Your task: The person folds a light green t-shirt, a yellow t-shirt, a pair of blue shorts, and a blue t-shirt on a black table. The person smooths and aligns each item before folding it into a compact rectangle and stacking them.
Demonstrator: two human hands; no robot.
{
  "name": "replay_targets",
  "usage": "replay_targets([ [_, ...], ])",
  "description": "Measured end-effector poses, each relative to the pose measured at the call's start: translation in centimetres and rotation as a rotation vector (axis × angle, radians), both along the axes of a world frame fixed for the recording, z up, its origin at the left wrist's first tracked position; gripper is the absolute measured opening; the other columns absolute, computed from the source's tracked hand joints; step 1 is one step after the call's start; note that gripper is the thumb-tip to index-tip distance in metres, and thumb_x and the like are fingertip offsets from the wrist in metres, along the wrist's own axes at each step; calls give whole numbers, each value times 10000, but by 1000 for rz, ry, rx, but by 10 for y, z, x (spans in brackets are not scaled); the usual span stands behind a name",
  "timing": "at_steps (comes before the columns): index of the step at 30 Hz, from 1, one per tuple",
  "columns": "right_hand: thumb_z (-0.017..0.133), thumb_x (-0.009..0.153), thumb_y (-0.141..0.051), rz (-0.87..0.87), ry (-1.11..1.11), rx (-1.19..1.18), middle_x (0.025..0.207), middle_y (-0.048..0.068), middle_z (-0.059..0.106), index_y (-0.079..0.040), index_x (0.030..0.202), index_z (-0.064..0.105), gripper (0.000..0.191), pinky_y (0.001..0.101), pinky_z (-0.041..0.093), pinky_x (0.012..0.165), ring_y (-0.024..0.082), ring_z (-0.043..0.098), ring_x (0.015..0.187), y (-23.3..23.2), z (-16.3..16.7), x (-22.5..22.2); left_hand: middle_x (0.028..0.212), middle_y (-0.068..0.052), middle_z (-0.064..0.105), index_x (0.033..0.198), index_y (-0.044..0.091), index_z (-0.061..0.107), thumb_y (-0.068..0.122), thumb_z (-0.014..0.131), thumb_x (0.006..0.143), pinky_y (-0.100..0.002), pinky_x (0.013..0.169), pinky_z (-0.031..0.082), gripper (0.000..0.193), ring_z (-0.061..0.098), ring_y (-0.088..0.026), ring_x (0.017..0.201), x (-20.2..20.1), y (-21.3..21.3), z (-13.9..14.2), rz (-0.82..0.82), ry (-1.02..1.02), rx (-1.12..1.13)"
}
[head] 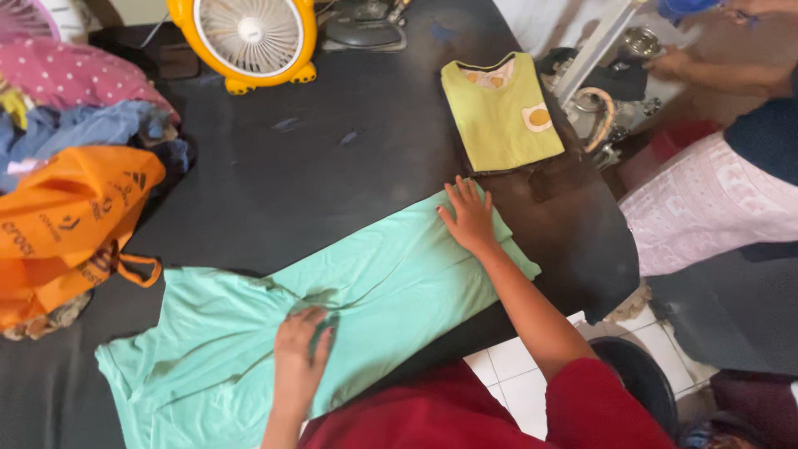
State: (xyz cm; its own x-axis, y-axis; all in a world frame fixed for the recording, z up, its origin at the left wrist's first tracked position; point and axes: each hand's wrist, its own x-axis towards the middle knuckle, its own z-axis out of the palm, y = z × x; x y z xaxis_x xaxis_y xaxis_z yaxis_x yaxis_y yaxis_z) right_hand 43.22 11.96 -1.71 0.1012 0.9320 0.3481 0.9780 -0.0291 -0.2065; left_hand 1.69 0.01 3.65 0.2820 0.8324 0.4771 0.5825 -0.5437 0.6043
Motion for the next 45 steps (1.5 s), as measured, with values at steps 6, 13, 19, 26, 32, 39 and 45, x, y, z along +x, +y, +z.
replay_targets([
  [6, 711, 950, -225, 253, 97, 274, 1503, 139, 537, -70, 1369, 624, 456, 611, 259, 1197, 361, 457, 1428, 5, 15, -42, 1206, -160, 687, 1167, 22, 649, 14, 659, 912, -441, 1016, 486, 256, 632, -361, 1151, -94, -19, 12, 334, -130, 28],
  [13, 716, 968, -116, 697, 563, 122, 1291, 128, 692, -45, 1280, 676, 323, 403, 525, 1028, 285, 666, 1193, 35, 37, -209, 1141, -89, 715, 1157, 15, 677, 2, 582, 995, -310, 975, 506, 189, 665, -189, 1085, -187, -66, 6, 680, -475, -136],
  [19, 815, 907, -326, 626, 520, -442, 1116, 115, 712, -67, 1246, 708, 439, 350, 546, 823, 242, 697, 915, 73, 37, -377, 1154, -67, 703, 1247, 1, 648, 39, 572, 1047, -273, 988, 501, 217, 635, -127, 1072, -208, -71, -26, 467, -946, -293],
  [26, 773, 871, -191, 1058, 737, -398, 1016, 96, 711, -33, 1077, 693, 272, 370, 548, 877, 264, 696, 968, 56, 55, -466, 1197, -51, 678, 1278, 62, 611, 39, 618, 956, -298, 841, 538, 324, 656, -163, 1043, -257, -58, -15, 664, -689, -364],
  [32, 726, 817, -82, 1523, 300, -367, 999, 58, 653, -99, 1032, 654, 227, 397, 522, 794, 261, 655, 954, -81, 73, -435, 1118, -128, 693, 1178, 65, 686, 43, 658, 942, -396, 884, 520, 239, 651, -307, 1035, -292, -20, 4, 680, -198, -33],
  [39, 706, 786, -142, 1638, 70, -77, 882, 36, 581, -74, 1075, 677, 299, 374, 443, 734, 230, 577, 860, -136, 88, -437, 978, -132, 685, 1034, 94, 716, 369, 785, 829, -495, 776, 466, 350, 626, -361, 950, -308, 72, -22, 893, 227, -23],
  [45, 689, 836, -141, 1617, 115, -58, 904, 40, 574, -81, 1031, 683, 204, 363, 442, 751, 223, 576, 883, -162, 95, -421, 987, -90, 692, 958, 110, 695, 327, 740, 912, -506, 786, 440, 227, 628, -336, 974, -341, 95, -32, 942, 189, -13],
])
